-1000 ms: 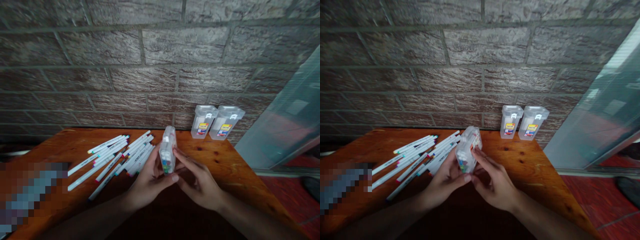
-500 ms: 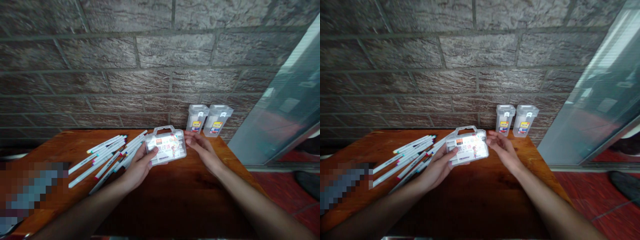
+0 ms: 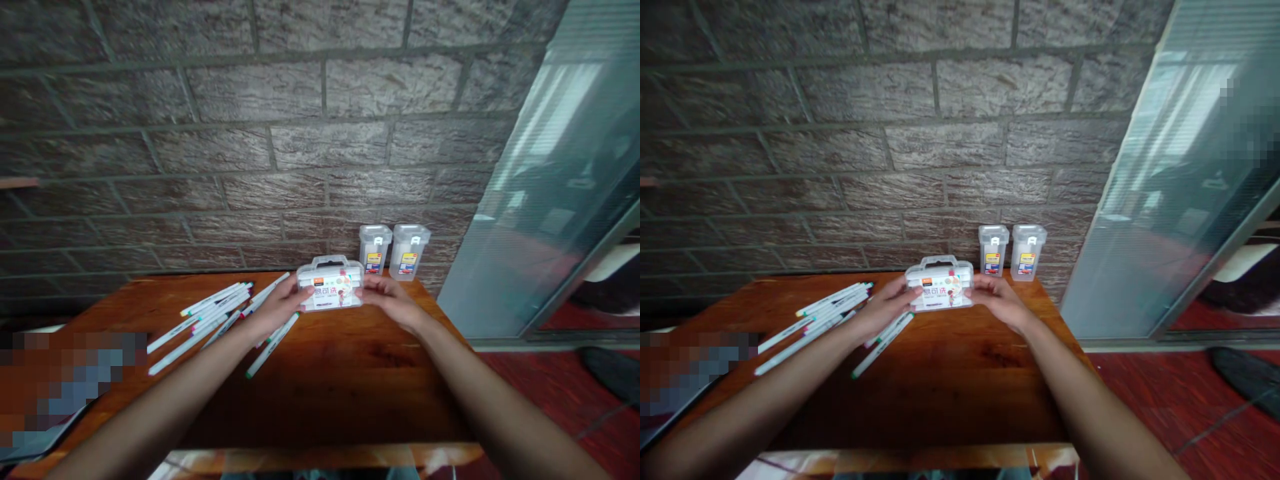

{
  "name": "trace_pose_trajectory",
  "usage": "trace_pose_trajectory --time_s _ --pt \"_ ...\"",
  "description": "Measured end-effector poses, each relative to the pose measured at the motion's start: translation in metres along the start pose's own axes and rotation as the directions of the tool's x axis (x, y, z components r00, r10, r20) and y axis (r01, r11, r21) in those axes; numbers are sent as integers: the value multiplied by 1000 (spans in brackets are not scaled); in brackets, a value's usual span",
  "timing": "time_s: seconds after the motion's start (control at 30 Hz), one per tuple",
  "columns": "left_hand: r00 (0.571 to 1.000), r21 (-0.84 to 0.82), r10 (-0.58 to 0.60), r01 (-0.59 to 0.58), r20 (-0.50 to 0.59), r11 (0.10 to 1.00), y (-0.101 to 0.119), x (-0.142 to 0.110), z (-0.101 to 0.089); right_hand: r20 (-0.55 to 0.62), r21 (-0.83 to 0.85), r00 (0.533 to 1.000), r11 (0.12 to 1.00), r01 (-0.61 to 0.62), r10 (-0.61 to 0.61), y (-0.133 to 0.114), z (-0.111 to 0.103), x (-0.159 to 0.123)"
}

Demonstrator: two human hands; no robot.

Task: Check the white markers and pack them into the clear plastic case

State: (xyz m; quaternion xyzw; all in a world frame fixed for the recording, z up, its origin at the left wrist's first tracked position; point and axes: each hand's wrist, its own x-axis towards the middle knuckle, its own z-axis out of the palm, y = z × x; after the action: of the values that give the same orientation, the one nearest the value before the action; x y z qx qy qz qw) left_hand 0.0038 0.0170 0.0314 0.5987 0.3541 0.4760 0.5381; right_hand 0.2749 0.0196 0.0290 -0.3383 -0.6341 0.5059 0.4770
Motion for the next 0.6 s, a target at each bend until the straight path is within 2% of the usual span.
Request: trace_pose_trajectory --time_s 0.13,0.27,0.47,0.6 --pt "990 96 75 -87 122 992 18 16 10 -15 -68 1000 997 20 -21 -17 -23 -13" --pt "971 146 101 -135 215 980 20 36 36 -38 -136 999 991 -3 -2 -29 -54 -35" --pt "960 174 119 -167 255 970 -16 75 85 -113 -193 993 979 -66 44 -19 -105 -52" --pt "963 209 118 -171 244 963 -42 96 105 -138 -218 988 971 -95 66 0 -132 -51"
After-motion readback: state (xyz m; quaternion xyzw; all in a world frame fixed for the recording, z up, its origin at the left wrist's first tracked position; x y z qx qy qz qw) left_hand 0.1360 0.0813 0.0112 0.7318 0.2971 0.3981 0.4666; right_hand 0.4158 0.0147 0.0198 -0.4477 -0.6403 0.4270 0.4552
